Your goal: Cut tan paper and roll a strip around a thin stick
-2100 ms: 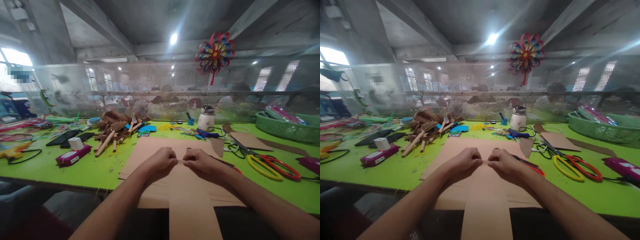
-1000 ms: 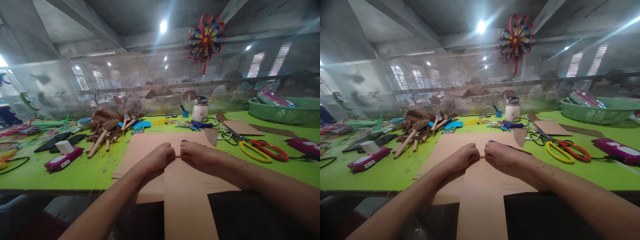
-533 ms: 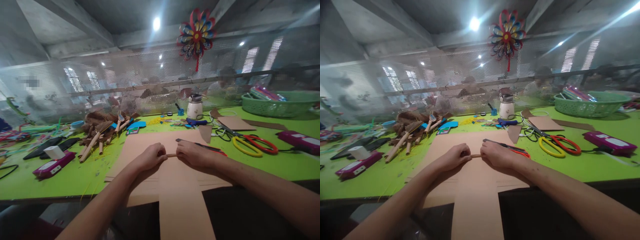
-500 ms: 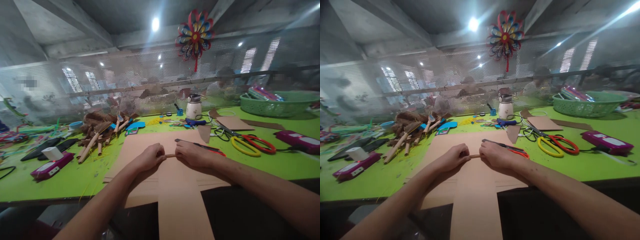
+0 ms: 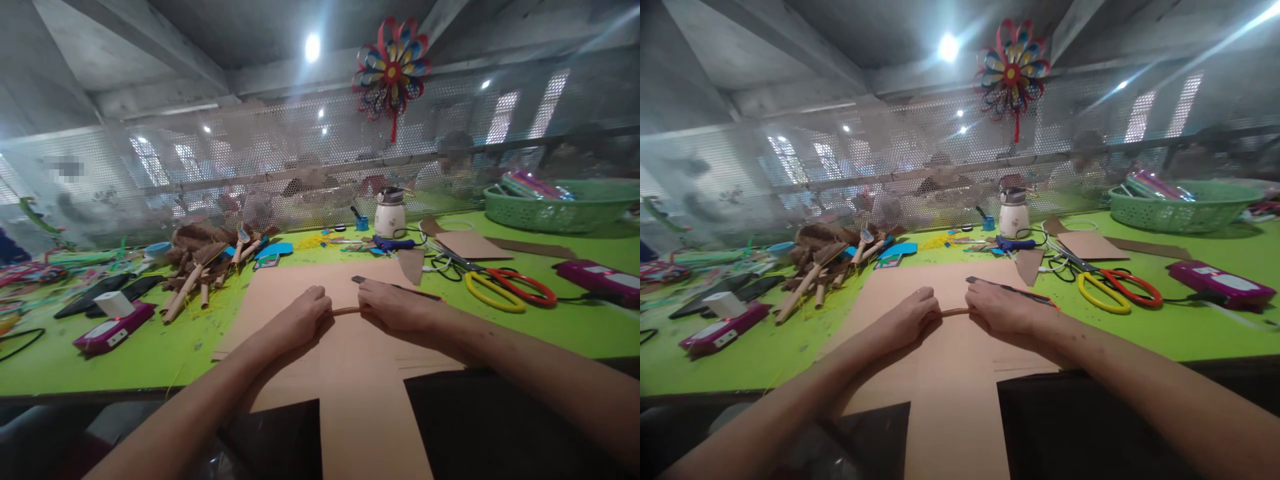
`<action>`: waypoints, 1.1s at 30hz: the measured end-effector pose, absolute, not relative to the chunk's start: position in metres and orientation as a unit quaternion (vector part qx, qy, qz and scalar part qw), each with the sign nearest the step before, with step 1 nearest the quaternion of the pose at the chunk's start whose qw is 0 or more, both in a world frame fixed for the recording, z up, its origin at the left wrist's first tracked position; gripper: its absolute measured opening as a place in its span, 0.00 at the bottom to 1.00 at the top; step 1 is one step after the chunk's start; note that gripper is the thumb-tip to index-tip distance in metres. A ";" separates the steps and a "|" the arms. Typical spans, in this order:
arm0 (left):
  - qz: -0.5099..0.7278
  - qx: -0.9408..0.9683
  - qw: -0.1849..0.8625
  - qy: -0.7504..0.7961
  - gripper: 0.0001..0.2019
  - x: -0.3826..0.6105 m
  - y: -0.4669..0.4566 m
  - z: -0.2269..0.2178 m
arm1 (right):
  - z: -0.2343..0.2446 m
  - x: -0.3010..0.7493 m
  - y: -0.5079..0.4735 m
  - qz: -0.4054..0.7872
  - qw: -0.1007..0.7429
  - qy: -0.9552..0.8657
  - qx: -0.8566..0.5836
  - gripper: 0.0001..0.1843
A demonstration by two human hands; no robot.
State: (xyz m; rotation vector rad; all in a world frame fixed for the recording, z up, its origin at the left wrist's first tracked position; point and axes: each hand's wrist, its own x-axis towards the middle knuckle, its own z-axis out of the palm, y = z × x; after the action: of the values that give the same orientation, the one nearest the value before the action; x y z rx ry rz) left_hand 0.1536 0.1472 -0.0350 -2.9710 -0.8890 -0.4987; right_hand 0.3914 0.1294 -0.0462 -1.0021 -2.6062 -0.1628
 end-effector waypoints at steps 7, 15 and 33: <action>-0.109 -0.962 0.069 -0.242 0.06 0.155 0.138 -0.022 | -0.044 0.391 0.119 -0.102 0.167 -0.917 -0.348 0.04; -0.113 -0.958 0.088 -0.248 0.10 0.151 0.136 -0.026 | -0.040 0.387 0.116 -0.183 0.076 -0.927 -0.318 0.05; -0.145 -0.872 -0.202 -0.421 0.20 0.176 0.161 0.000 | -0.043 0.374 0.107 -0.242 0.125 -0.909 -0.317 0.07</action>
State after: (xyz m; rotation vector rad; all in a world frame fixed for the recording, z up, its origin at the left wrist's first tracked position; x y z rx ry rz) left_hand 0.1761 0.1614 -0.0004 -3.1616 -1.5243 -0.5266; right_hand 0.3738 0.1065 -0.0428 -0.9235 -2.6475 -0.7054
